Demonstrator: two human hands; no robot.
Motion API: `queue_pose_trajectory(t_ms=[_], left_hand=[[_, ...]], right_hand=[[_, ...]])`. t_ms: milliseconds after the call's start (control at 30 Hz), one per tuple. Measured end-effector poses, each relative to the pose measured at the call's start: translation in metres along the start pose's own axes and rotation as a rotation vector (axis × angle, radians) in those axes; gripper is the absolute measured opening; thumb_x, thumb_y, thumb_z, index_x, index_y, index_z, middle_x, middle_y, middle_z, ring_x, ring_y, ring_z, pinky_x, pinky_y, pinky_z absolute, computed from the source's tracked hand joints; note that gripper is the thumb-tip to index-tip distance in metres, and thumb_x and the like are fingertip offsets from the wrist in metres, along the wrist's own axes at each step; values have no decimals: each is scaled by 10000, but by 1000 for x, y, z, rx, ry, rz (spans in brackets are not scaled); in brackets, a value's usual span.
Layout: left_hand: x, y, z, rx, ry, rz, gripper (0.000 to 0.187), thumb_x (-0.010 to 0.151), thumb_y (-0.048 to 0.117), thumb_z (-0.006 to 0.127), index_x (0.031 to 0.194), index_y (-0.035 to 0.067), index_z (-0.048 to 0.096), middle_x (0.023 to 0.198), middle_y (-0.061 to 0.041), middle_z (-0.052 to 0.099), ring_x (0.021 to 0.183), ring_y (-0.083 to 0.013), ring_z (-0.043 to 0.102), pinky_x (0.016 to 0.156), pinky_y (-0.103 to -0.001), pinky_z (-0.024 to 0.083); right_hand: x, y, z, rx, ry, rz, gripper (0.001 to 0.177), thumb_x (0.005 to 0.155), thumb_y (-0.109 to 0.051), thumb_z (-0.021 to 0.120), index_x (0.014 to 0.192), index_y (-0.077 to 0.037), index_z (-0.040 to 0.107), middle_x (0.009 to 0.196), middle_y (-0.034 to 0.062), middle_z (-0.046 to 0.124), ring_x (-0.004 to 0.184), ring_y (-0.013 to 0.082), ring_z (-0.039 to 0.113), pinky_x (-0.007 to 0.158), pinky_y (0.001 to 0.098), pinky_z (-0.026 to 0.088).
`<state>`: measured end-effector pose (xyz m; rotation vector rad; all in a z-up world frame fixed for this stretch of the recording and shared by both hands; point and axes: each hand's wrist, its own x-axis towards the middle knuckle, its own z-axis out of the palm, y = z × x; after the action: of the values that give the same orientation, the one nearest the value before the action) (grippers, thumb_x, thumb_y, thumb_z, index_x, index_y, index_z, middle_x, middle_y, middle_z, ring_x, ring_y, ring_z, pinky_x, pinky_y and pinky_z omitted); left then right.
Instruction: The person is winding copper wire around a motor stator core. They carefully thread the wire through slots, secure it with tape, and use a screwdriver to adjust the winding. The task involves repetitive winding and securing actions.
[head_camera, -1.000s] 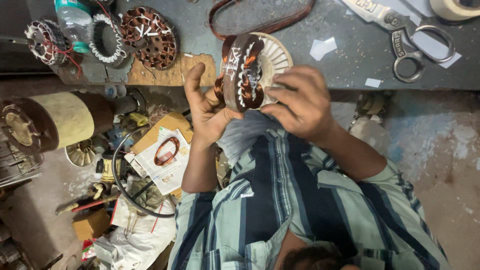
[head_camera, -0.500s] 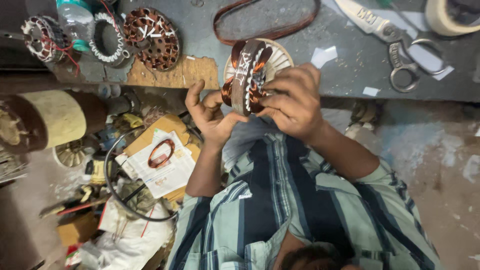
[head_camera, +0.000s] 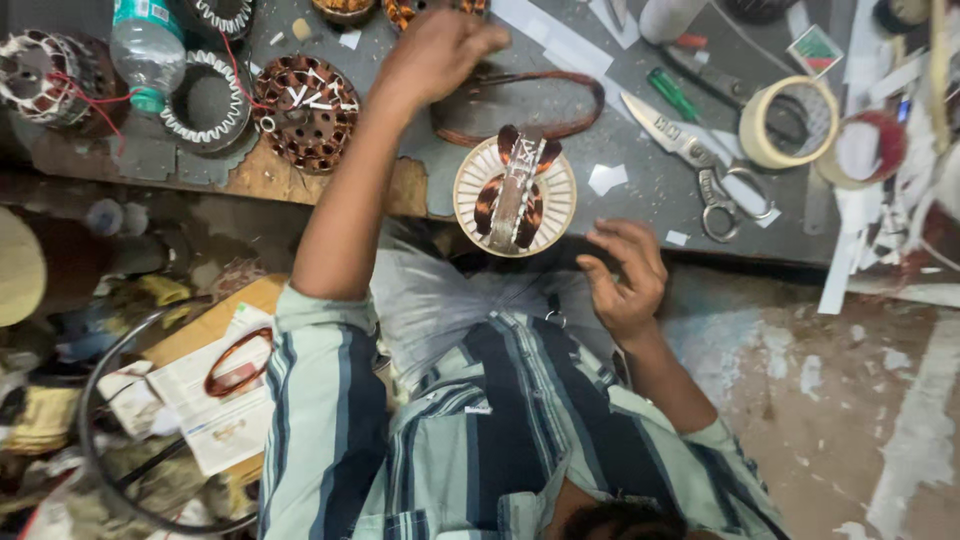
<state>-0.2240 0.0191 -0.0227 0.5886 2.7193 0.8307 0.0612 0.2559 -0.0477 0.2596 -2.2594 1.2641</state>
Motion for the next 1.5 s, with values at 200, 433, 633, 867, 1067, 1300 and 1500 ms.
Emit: queue_pose_trajectory(t_ms=[200, 433, 633, 867, 1067, 1300, 1500], left_hand=[[7, -5, 36, 366, 176, 291, 479, 705, 409, 856, 945, 6, 761, 976, -257, 717, 962, -453, 699, 819, -552, 540], [-23, -15, 11, -607, -34, 119, 198, 941, 175, 695, 1082, 37, 681, 863, -66, 757, 733, -147, 754, 603, -291, 619], [-84, -10, -20, -1075, 195, 75, 216, 1005, 153, 701, 1194, 54, 667, 773, 7, 678, 625, -65, 643, 538, -215, 513], [-138, -9, -12, -1391, 406, 110, 308, 1022, 120, 704, 1299, 13, 623, 830, 0, 677, 715, -73, 658, 644, -241, 567], [-178, -9, -2, -1532, 576, 159, 329, 1047, 107, 682, 1338, -15, 589, 897, -10, 661, 774, -80, 641, 743, -273, 575], [-207, -5, -5, -1509, 654, 148, 362, 1063, 98, 653, 1385, -50, 579, 1031, -31, 692, 821, -88, 637, 794, -299, 600], [-219, 4, -9, -1517, 625, 170, 358, 1065, 88, 662, 1393, -28, 576, 940, -17, 672, 832, -93, 656, 811, -278, 574]], right_hand=[[-22, 11, -4, 12, 30, 169, 213, 956, -63, 776, 1140, 15, 703, 1167, 163, 693, 1093, 260, 674, 971, 335, 536], [-22, 16, -1, -19, -5, 156, 231, 958, -32, 756, 1166, 47, 692, 1174, 169, 693, 1087, 253, 678, 973, 335, 535], [11, 6, -2, 148, 29, 239, 208, 968, 23, 694, 1174, 46, 684, 1125, 134, 701, 1048, 210, 687, 969, 322, 553], [124, -12, -6, 273, -138, 301, 223, 1033, -81, 642, 1215, 41, 684, 1065, 81, 706, 931, 149, 674, 875, 283, 551], [156, 10, 12, 495, -404, 383, 160, 1044, -105, 691, 1118, 35, 714, 1030, 88, 723, 904, 156, 665, 838, 306, 539], [162, 30, 13, 512, -426, 798, 83, 987, -114, 679, 1038, -54, 705, 949, 37, 716, 849, 144, 682, 781, 315, 595], [212, -77, -21, 59, -224, 110, 176, 1066, -43, 669, 1241, -32, 680, 1111, 59, 721, 969, 147, 688, 891, 309, 570]])
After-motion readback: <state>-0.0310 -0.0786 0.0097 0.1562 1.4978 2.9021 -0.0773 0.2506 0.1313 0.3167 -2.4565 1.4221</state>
